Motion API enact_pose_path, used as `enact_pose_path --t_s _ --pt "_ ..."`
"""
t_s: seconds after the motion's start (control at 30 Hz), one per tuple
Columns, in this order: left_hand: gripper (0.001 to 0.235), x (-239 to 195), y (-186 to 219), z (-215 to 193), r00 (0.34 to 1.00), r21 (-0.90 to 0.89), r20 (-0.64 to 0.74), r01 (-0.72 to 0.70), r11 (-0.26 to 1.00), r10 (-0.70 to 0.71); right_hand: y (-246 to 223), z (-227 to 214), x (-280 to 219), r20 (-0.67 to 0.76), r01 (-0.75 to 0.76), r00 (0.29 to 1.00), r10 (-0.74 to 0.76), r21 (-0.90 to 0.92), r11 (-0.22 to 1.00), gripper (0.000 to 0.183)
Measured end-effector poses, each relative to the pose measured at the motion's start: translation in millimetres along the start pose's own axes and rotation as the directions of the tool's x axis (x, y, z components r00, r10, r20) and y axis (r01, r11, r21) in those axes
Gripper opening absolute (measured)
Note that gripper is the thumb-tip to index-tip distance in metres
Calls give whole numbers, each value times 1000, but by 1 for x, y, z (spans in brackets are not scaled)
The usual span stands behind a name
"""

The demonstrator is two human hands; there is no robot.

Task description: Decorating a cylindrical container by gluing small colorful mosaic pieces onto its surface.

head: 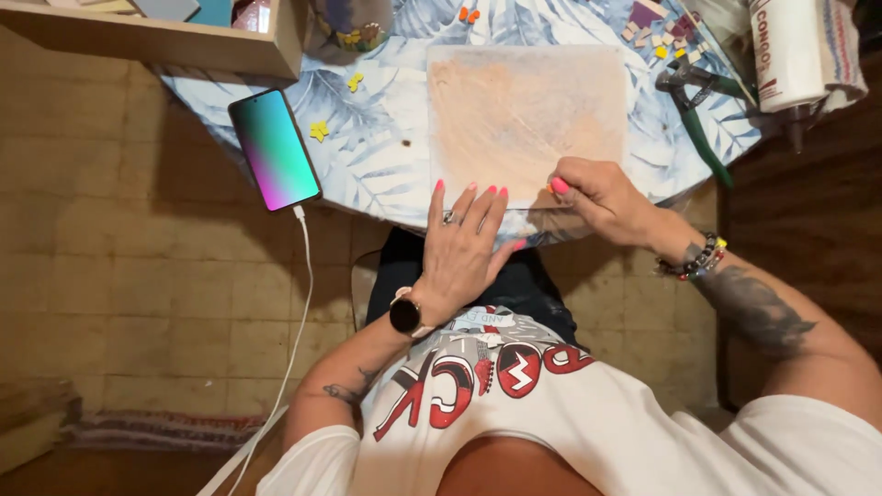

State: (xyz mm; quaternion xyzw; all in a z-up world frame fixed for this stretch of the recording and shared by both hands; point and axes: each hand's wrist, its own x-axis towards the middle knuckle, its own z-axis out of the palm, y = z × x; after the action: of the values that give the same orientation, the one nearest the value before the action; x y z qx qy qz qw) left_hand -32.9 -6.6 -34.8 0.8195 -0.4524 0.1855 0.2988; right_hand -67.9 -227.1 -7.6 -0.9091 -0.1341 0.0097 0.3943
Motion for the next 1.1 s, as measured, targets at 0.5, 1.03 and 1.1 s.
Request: enact_pose_path --t_s 0.5,1.03,1.1 --pt "17 27 12 4 948 -415 -268 49 908 -174 -24 18 7 -158 37 987 -11 167 985 27" --pt "43 12 9 -7 997 -38 18 77 996 -76 4 7 -12 -104 46 987 -125 -559 828 17" --pt "57 9 5 -10 984 11 169 59 998 -60 14 4 -19 -27 60 988 -154 -843 534 14"
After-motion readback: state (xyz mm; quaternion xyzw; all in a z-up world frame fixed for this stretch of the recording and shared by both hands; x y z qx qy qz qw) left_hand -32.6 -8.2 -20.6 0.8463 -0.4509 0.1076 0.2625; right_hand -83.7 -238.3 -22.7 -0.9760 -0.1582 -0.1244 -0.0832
